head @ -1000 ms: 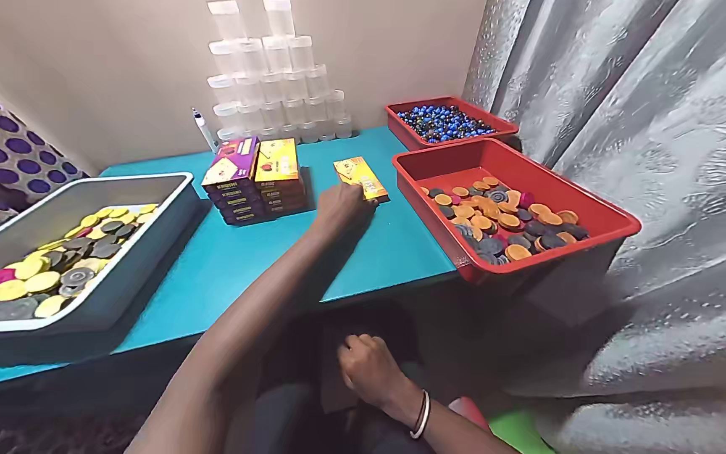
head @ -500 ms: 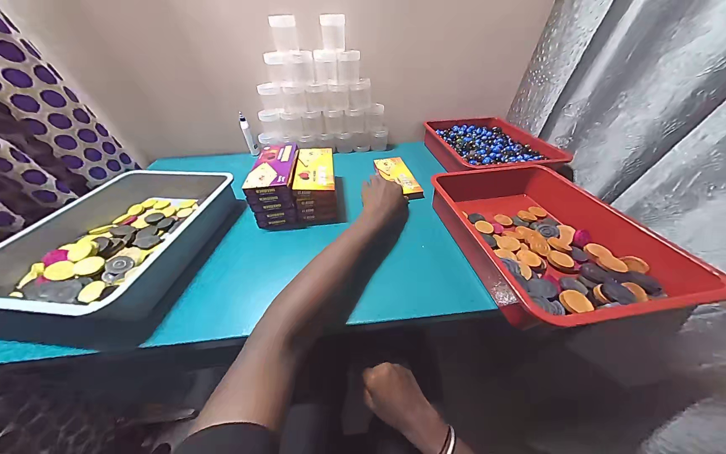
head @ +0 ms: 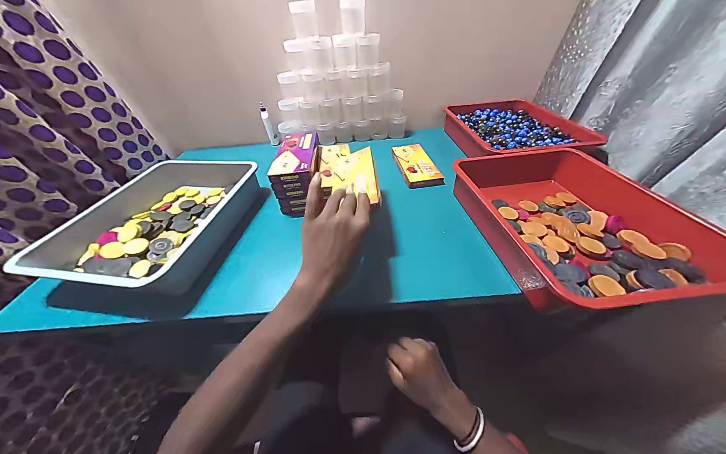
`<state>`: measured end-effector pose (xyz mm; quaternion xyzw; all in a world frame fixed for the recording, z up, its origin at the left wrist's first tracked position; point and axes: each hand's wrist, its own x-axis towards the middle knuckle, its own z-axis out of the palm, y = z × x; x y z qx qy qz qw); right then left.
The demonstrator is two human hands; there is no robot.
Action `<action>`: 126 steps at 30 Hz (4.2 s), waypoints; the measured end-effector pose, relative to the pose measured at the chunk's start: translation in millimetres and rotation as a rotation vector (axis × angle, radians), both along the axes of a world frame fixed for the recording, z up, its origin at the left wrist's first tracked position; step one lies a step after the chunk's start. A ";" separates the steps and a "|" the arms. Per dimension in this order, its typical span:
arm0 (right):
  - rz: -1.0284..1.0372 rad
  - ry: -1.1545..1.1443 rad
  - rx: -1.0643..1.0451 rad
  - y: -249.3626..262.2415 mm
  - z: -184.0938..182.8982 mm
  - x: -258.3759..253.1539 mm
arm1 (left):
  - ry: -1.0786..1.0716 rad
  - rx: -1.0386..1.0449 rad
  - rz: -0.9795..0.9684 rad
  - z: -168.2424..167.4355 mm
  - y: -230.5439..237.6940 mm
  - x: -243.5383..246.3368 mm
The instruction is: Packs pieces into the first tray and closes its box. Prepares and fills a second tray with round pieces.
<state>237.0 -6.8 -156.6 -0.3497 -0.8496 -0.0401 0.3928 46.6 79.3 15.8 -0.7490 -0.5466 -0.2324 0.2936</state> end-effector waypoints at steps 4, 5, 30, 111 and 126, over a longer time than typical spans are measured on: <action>-0.092 0.193 0.304 -17.8 61.1 3.8 | -0.116 0.148 -0.119 -32.5 -85.2 26.6; -0.170 0.213 0.289 -17.8 81.2 6.2 | -0.136 0.121 -0.167 -39.6 -95.3 34.0; 0.307 -0.274 -0.355 103.3 146.1 -7.4 | -0.570 -0.401 -0.296 -65.0 -52.8 -112.2; 0.494 -0.102 -0.465 98.8 149.2 0.5 | -0.953 -0.315 -0.437 -66.4 -71.5 -97.2; 0.439 0.059 -0.532 91.8 152.5 3.0 | -0.845 -0.275 -0.402 -67.7 -72.1 -95.7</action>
